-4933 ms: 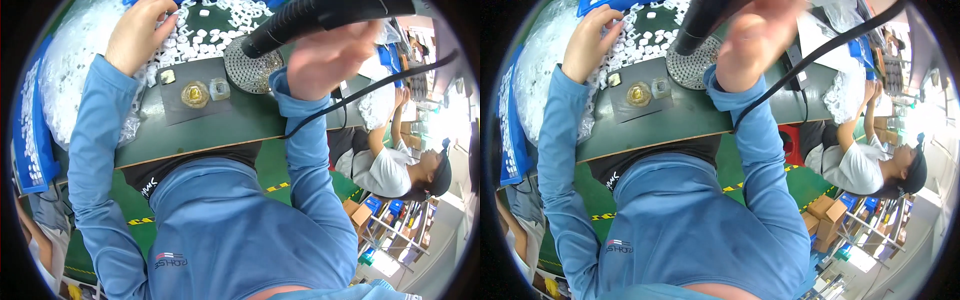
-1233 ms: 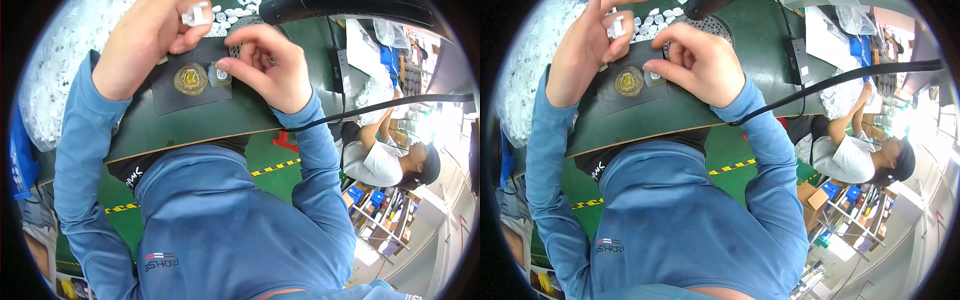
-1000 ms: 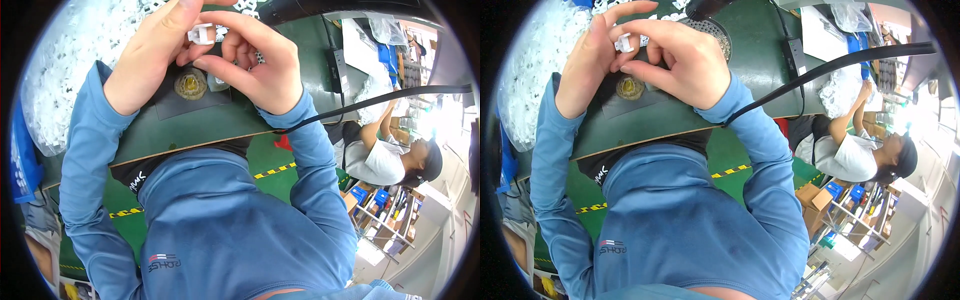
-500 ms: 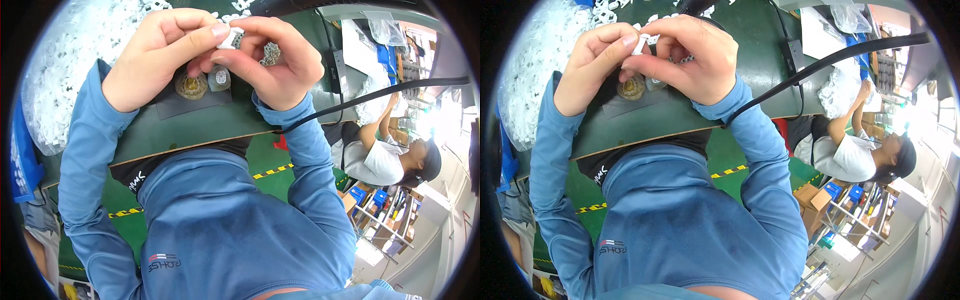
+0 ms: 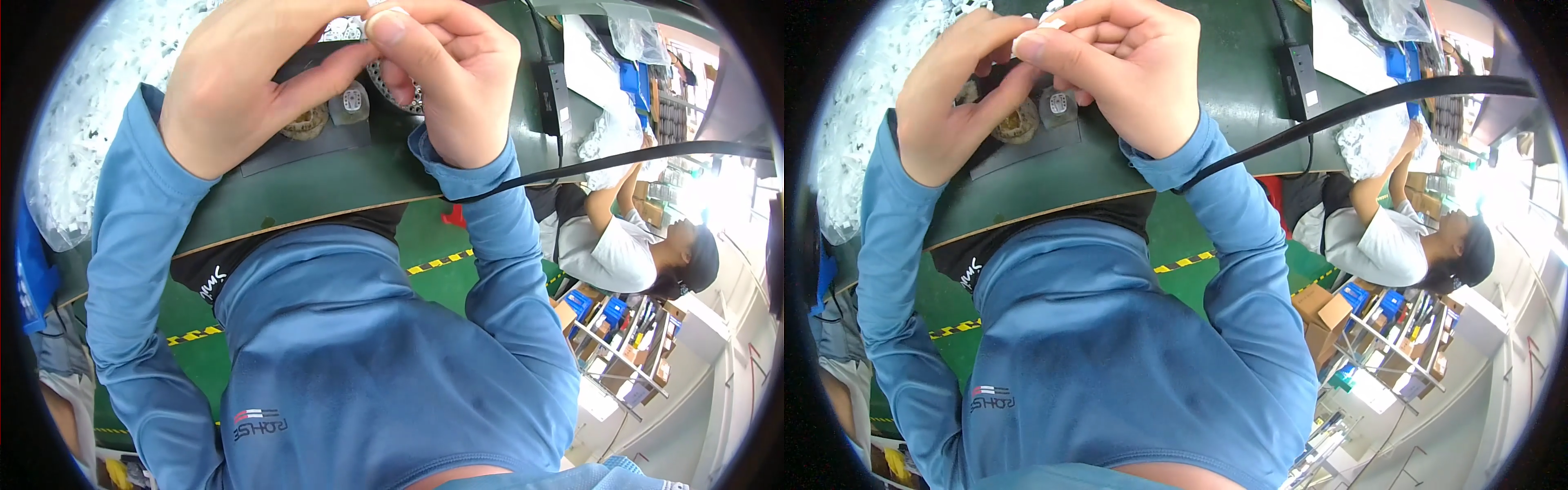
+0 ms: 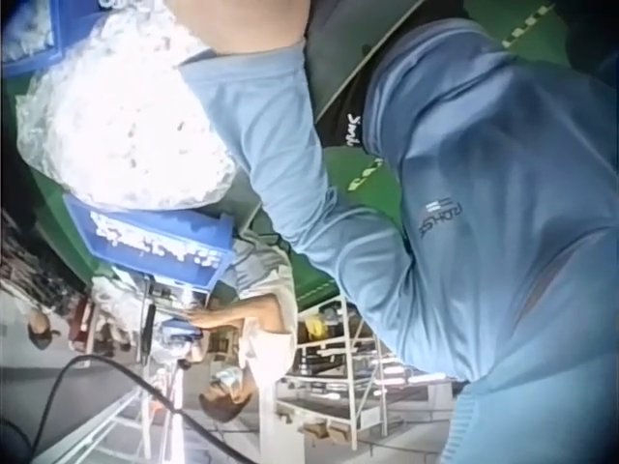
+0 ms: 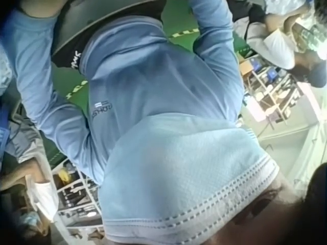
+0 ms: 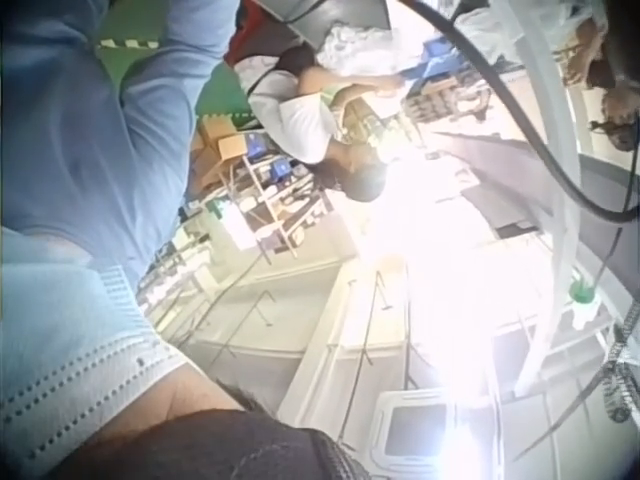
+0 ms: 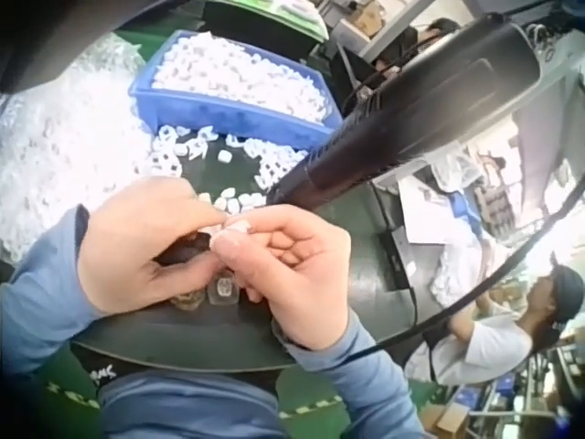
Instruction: Assembling small plastic components using an electric screwdriver at a factory workbench.
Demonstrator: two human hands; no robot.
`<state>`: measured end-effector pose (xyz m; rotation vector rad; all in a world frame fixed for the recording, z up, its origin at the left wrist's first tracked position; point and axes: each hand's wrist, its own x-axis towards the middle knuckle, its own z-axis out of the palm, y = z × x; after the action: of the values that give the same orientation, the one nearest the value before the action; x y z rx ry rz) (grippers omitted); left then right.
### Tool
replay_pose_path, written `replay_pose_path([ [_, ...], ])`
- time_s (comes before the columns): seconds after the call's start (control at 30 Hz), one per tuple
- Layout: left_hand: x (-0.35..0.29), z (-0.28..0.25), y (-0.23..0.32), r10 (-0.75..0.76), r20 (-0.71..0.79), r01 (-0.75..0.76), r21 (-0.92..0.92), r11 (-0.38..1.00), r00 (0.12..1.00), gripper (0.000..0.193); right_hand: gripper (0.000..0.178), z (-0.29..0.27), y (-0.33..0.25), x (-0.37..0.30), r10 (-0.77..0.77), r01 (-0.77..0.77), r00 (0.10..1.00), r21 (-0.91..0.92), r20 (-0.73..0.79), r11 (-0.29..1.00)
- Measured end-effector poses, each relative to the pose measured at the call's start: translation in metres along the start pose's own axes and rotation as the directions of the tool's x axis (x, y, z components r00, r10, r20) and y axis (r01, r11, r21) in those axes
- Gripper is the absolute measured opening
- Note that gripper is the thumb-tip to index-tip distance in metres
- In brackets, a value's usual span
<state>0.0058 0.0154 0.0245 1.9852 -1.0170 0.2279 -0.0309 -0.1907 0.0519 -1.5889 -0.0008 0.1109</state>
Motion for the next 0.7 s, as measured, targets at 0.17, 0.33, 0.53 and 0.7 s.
replay_pose_path([
  [0.17,-0.004,0.013,-0.002,0.109,-0.235,-0.112,-0.002,0.994,0.966,0.022,0.039,0.006,0.010,-0.003,-0.191,0.174,0.979,0.205,0.067,0.963],
  [0.33,-0.001,-0.002,-0.007,-0.305,0.388,0.490,-0.751,0.443,0.870,0.022,0.050,0.008,-0.004,-0.009,-0.187,0.169,0.972,0.133,0.145,0.977],
  [0.53,-0.001,0.003,-0.002,-0.391,0.291,0.483,-0.627,0.611,0.873,0.024,0.032,-0.020,0.017,0.004,-0.556,0.625,0.777,-0.266,0.294,0.733],
  [0.7,0.021,-0.016,0.015,-0.604,0.181,0.553,-0.654,0.515,0.776,0.022,0.028,-0.037,0.017,-0.007,-0.338,0.524,0.840,-0.471,0.425,0.709],
])
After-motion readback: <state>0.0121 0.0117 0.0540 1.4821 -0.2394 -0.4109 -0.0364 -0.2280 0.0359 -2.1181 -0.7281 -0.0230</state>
